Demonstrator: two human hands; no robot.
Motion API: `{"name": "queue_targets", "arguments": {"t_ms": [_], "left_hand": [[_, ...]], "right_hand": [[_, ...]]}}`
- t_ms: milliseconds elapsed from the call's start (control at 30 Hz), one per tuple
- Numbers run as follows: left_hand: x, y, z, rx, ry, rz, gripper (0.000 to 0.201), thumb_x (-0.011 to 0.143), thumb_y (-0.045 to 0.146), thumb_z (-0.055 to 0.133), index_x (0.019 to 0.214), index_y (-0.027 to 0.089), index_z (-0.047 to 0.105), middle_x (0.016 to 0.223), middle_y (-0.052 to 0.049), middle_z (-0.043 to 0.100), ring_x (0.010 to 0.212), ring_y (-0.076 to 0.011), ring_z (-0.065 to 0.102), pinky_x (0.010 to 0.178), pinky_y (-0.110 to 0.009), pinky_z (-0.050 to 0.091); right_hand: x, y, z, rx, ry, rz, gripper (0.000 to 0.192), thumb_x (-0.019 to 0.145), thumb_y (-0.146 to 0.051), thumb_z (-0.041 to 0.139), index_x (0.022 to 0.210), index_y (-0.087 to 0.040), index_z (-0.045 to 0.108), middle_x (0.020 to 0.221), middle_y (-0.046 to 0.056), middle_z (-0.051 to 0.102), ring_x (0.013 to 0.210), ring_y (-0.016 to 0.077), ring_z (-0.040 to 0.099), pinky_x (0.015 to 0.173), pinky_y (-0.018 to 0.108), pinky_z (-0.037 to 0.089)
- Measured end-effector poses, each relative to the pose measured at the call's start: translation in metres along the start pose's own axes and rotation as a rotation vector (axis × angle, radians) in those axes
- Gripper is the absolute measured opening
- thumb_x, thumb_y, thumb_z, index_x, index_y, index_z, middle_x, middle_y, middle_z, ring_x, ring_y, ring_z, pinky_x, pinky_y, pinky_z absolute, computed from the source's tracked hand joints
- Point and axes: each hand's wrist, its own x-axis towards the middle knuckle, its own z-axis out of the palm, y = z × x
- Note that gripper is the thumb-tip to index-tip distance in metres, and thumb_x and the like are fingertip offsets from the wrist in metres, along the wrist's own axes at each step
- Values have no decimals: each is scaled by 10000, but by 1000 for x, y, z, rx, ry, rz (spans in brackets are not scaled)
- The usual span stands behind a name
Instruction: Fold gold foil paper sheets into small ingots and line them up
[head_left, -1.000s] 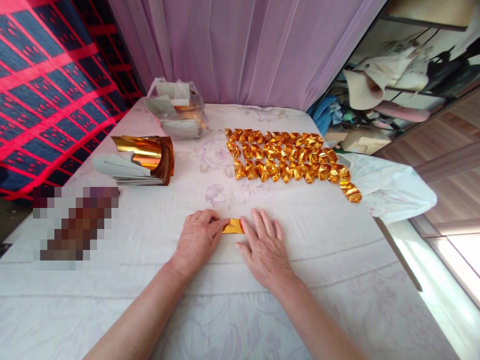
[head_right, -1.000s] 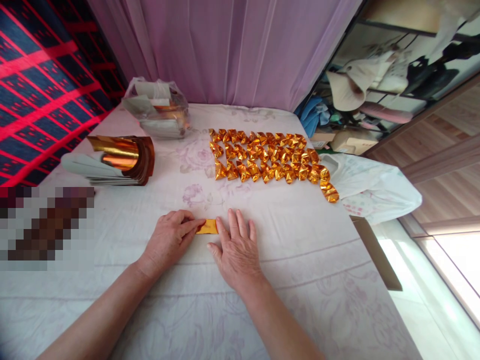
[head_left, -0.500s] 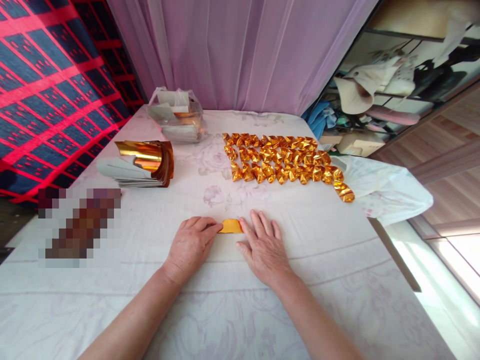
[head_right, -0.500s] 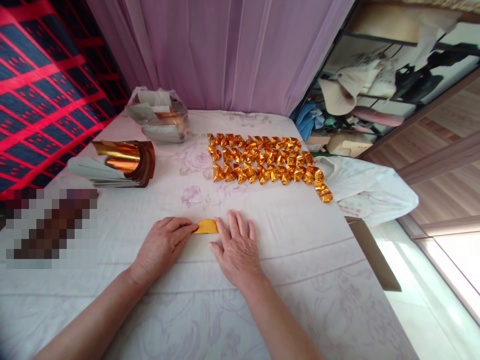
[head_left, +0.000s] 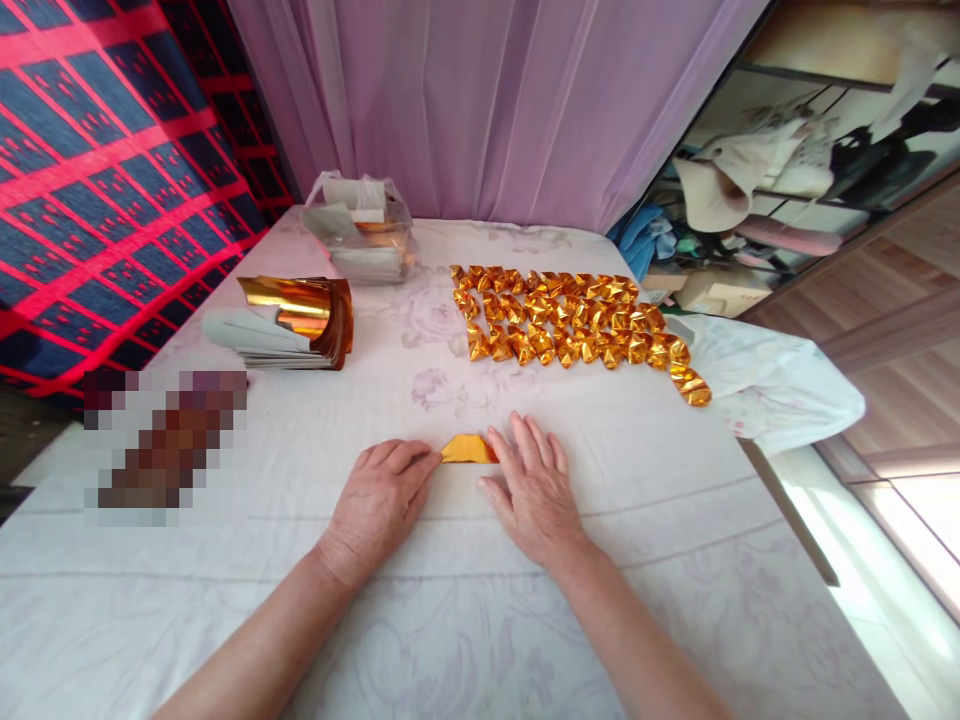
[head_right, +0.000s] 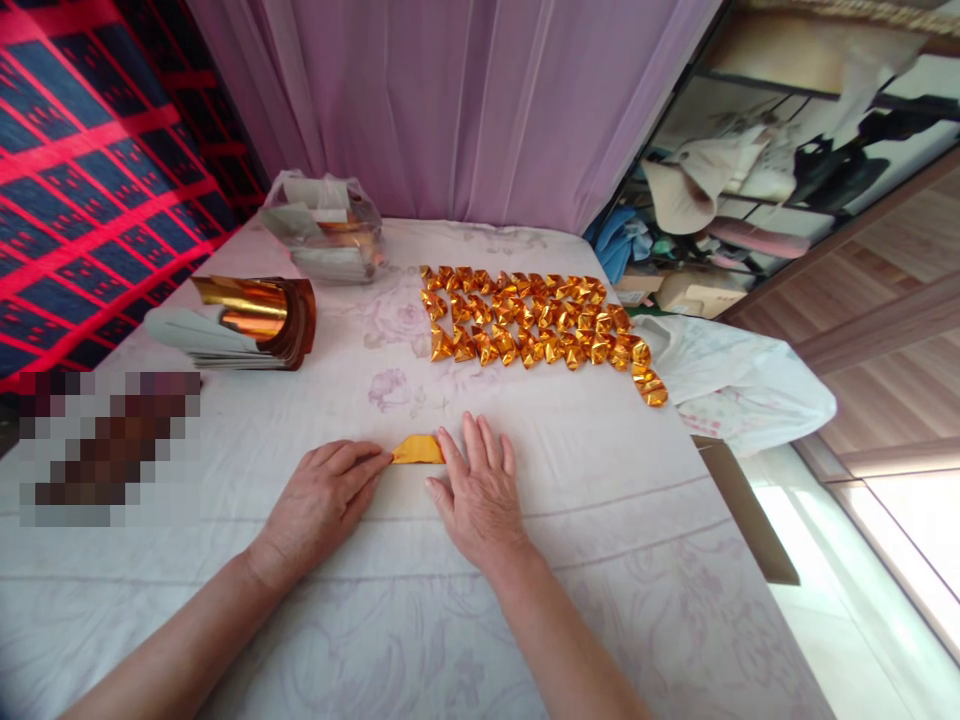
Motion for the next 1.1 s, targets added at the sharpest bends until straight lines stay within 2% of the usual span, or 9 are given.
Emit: {"name": "queue_targets", "arguments": {"t_ms": [100,267,700,867,1100], "left_hand": [[1,1,0,8,2,-5,305,936,178,512,1206,180,654,1132,-91,675,1018,-256,594,870,-442,499],[1,2,-1,-8,8,-5,311,922,167,523,1204,182,654,1122,-90,671,1012,-256,595,871,-443,498],[0,2,-1,-45,19,-25,299,941,202,493,1179,206,674,1113,-89,675,1026,-250,591,879,-428,495],[1,2,-2,-37,16,-32,294,933,193,510,1178,195,673,1112,-88,675,1023,-251,590,878,-429,497],[1,2,-1,-25,9,-24,309,917,173,523,1189,182,670,1119,-94,672,1028,-256,590,878,-433,499]], "right_hand": [[6,-7,-3,50,0,-91,430,963,-397,522,1375,-280,553,1598,159,270,1474,331,218,1141,572,222],[15,-19,0,102,-77,-148,400,966,-391,530,1362,-351,563,1595,137,284,1476,328,216,1136,584,216],[15,-25,3,42,-52,-33,399,950,-416,541,1338,-334,585,1566,123,354,1450,337,263,1116,589,234],[15,-26,4,2,-58,27,444,951,-426,527,1370,-284,560,1556,159,359,1444,354,266,1100,593,258],[15,-23,6,-3,-41,11,468,951,-421,528,1398,-282,535,1562,158,347,1445,355,257,1101,587,262]]}}
